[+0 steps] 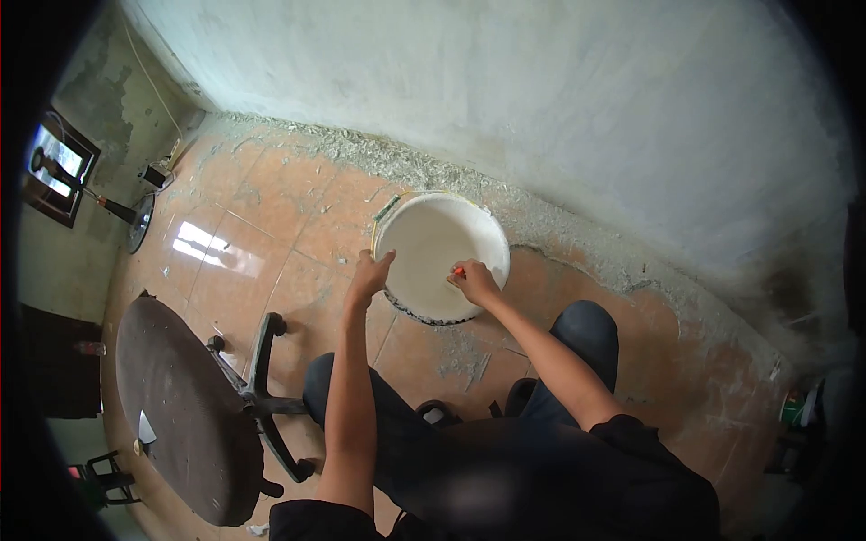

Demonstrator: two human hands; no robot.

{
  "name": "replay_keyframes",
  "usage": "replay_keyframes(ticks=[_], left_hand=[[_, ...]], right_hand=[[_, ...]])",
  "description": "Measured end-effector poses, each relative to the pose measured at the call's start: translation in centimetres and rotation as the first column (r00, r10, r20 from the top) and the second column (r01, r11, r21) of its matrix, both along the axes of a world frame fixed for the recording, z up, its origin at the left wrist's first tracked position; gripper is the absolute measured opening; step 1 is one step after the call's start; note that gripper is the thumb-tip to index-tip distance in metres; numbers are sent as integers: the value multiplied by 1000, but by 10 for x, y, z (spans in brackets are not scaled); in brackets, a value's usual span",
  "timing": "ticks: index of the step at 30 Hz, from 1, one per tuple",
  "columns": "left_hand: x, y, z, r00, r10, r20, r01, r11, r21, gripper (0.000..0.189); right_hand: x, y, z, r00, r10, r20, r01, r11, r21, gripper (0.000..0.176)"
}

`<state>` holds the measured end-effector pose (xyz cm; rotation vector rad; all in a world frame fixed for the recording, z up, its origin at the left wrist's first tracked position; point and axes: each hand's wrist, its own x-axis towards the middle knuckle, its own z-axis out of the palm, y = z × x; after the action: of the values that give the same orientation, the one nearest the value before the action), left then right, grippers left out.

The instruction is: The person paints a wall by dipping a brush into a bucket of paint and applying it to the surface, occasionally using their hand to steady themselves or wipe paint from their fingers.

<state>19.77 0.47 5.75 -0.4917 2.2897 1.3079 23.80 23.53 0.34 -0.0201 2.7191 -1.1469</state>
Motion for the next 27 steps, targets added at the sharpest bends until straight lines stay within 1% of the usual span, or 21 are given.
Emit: replay_keyframes(ticks=[2,4,5,6,7,8,9,10,11,12,13,14,15,16,18,19,22,26,27], left_hand=[[3,-4,0,995,41,-86,-41,999,10,80],[4,-3,5,996,62,-60,-61,998,20,79],[3,-2,9,994,52,-96,-48,998,47,78],[2,-3,10,990,46,-132,-36,997,71,77],[0,-3,11,990,48,-129,-38,997,73,77],[-3,-1,10,991,29,-132,-25,999,30,76],[-7,2,9,991,7,-132,-9,1000,-10,76],[-10,5,6,992,3,-125,-4,1000,-3,76],[-13,8,3,987,-8,-161,-1,998,-56,76],[-16,11,-1,981,-21,-194,0,994,-108,76],[-18,14,-5,982,-24,-185,5,995,-102,76],[-20,17,-5,979,-24,-201,-6,989,-150,77],[-22,20,-5,976,-24,-218,-21,980,-200,78],[-23,22,-5,977,-24,-214,-20,980,-197,78],[-24,25,-3,974,-45,-223,-14,966,-256,79],[-24,26,-2,974,-46,-222,-12,967,-255,79],[-21,29,2,973,-61,-221,-8,953,-302,80],[-22,27,6,959,-7,-282,-76,957,-279,80],[-22,27,7,953,7,-304,-92,959,-267,80]], right_hand=[[-1,0,-1,1000,0,-21,0,1000,-15,19],[0,5,4,999,7,-37,-8,1000,-26,19],[-3,10,8,996,-20,-86,14,998,-66,18],[-6,12,22,990,-46,-133,32,994,-108,17],[-7,17,36,989,-67,-134,56,995,-80,17],[-8,22,49,989,-67,-133,57,995,-76,17],[-7,29,60,980,-84,-181,61,990,-131,17],[-6,36,70,969,-106,-224,65,981,-184,16],[-4,41,87,973,-131,-191,93,976,-195,15],[-4,50,87,974,-136,-184,101,977,-188,15],[-3,58,86,960,-219,-173,167,948,-270,15],[-2,66,87,941,-298,-160,228,908,-351,15],[-1,72,86,937,-347,-37,291,834,-468,17],[1,78,87,937,-348,-34,293,835,-465,17],[5,86,87,898,-397,188,421,656,-627,16],[5,89,87,898,-399,188,422,656,-625,16],[9,93,86,819,-386,424,567,435,-699,9],[8,100,82,821,-323,471,569,394,-722,9],[9,100,83,844,-288,453,537,464,-705,8]])
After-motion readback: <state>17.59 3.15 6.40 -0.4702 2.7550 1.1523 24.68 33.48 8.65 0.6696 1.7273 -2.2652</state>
